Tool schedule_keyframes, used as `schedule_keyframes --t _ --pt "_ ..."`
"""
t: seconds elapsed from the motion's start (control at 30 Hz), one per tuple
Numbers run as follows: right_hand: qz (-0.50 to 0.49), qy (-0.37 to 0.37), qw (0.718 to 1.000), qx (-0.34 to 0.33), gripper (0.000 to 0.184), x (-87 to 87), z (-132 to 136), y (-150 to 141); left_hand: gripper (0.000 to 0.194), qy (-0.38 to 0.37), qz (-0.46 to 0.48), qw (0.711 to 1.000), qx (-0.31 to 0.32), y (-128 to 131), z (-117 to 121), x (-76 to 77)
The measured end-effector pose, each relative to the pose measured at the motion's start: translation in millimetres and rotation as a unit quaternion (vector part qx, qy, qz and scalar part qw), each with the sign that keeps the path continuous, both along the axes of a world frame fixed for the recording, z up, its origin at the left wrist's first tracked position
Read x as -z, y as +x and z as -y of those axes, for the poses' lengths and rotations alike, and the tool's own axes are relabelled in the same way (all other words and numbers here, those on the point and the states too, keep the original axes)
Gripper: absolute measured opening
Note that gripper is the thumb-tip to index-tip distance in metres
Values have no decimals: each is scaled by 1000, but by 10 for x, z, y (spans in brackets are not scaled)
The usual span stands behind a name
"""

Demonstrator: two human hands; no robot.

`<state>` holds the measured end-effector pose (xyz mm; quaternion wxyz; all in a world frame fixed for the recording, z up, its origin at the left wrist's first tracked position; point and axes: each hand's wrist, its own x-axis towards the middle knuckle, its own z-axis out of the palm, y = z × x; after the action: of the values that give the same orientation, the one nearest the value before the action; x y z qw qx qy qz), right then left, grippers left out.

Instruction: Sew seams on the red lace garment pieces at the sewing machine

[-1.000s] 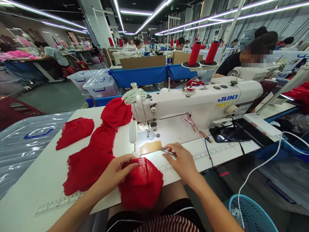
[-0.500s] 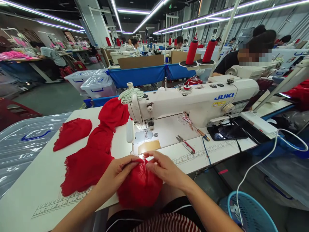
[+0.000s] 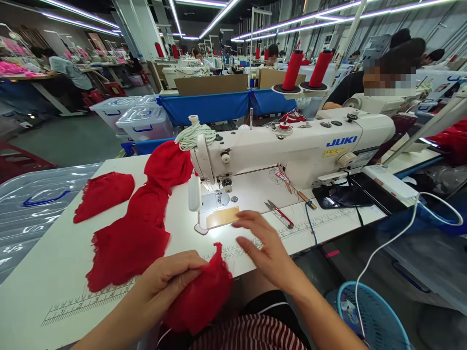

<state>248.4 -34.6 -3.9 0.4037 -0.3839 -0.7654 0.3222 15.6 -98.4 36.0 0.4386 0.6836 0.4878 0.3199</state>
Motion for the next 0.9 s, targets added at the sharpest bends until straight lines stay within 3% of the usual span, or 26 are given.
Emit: schedule_keyframes --t 0.03,0.07,0.13,0.27,0.43,0.57,0.7,0.8,0.9 --pt "-39 -91 988 -118 31 -38 27 -94 30 10 -1 1000 3 38 -17 -14" --pt "-79 -172 963 -191 35 -59 47 -177 30 21 -6 1000 -5 62 -39 -17" --pt "-139 -282 922 -228 32 -53 68 -293 25 36 -22 997 -59 66 -94 13" --pt "-239 -356 888 -167 27 41 63 -378 12 41 -47 980 -189 9 -208 157" --pt "-334 -431 826 -143 25 74 72 -497 15 112 -39 973 -197 44 -284 285" --pt "-301 -416 850 -115 31 72 61 -574 12 125 -41 973 -190 105 -300 305" --pt "-295 -429 852 -54 33 111 16 -586 16 52 82 981 -167 66 -324 281" --pt "-358 -437 824 -28 36 151 -13 -595 25 -40 213 969 -121 -10 -354 272" --pt "-410 -451 792 -42 37 179 -23 -612 26 -109 258 956 -90 -56 -388 280"
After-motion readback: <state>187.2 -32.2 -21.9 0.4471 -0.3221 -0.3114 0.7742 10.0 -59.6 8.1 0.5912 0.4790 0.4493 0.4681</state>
